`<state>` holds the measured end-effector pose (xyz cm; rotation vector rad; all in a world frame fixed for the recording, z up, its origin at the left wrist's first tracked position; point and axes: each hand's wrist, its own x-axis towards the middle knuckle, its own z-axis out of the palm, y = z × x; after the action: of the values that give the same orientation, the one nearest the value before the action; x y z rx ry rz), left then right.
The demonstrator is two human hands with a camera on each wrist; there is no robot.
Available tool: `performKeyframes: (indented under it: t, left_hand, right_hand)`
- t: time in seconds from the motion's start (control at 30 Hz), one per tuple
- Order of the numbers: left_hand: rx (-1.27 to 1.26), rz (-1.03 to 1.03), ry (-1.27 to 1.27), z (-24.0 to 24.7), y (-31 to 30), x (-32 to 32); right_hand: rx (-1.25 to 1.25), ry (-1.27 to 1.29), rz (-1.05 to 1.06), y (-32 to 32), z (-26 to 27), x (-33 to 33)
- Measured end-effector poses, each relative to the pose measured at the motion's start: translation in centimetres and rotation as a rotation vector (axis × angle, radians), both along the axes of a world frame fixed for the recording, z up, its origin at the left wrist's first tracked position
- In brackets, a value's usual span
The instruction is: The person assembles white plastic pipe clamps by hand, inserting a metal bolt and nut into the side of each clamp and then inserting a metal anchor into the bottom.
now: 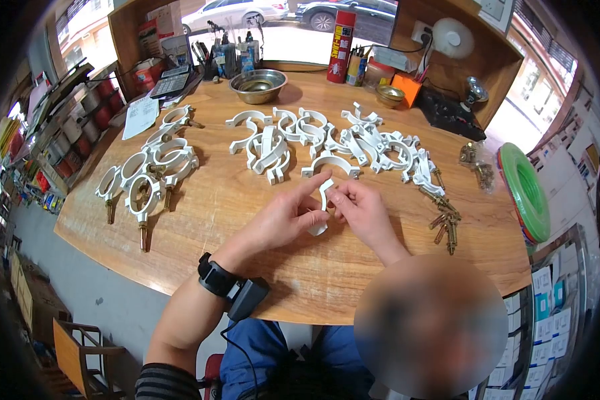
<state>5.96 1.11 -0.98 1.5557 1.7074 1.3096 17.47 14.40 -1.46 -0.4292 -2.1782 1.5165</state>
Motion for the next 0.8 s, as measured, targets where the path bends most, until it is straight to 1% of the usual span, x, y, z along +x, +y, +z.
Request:
performKeyframes:
  t: [0.03, 0.1, 0.17, 0.2, 0.3, 0.37, 0.5, 0.57, 0.6, 0.67, 0.8]
  left_hand:
    - [-0.003, 0.002, -0.002, 0.0, 0.0, 0.0]
    - [0.01, -0.033, -0.134, -0.1, 0.0, 0.1]
    - [-0.004, -0.029, -0.168, -0.2, 0.0, 0.2]
    - [-0.015, -0.03, -0.2, -0.3, 0.0, 0.2]
    - [-0.009, 0.018, -0.161, -0.2, 0.1, 0.2]
    - [-0.016, 0.054, -0.137, -0.1, 0.2, 0.1]
    - [-0.018, 0.102, -0.136, -0.3, 0.3, 0.2]
    - [-0.006, 0.108, -0.143, -0.3, 0.4, 0.3]
    - [0.008, 0.113, -0.149, -0.3, 0.5, 0.4]
    - [0.023, 0.119, -0.159, -0.5, 0.6, 0.4]
    - [0.043, 0.118, -0.146, -0.8, 0.7, 0.2]
  right_hand:
    - [0.009, 0.029, -0.017, -0.1, -0.1, 0.0]
    - [0.013, 0.056, -0.031, -0.3, -0.2, -0.1]
    - [0.035, 0.171, -0.08, -0.4, -0.3, -0.2]
    - [0.032, 0.169, -0.075, -0.4, -0.4, -0.2]
    - [0.075, 0.154, -0.097, -0.4, -0.4, -0.3]
    - [-0.158, 0.123, -0.067, -0.4, -0.2, -0.4]
    - [-0.133, 0.09, -0.026, 0.1, -0.9, -0.5]
    - [-0.068, 0.162, -0.097, -0.1, -1.1, -0.7]
    - [-0.07, 0.161, -0.099, -0.2, -1.2, -0.8]
    - [0.036, 0.237, -0.132, -0.3, -1.3, -0.8]
    - [-0.017, 0.156, -0.118, 0.2, -0.8, -0.6]
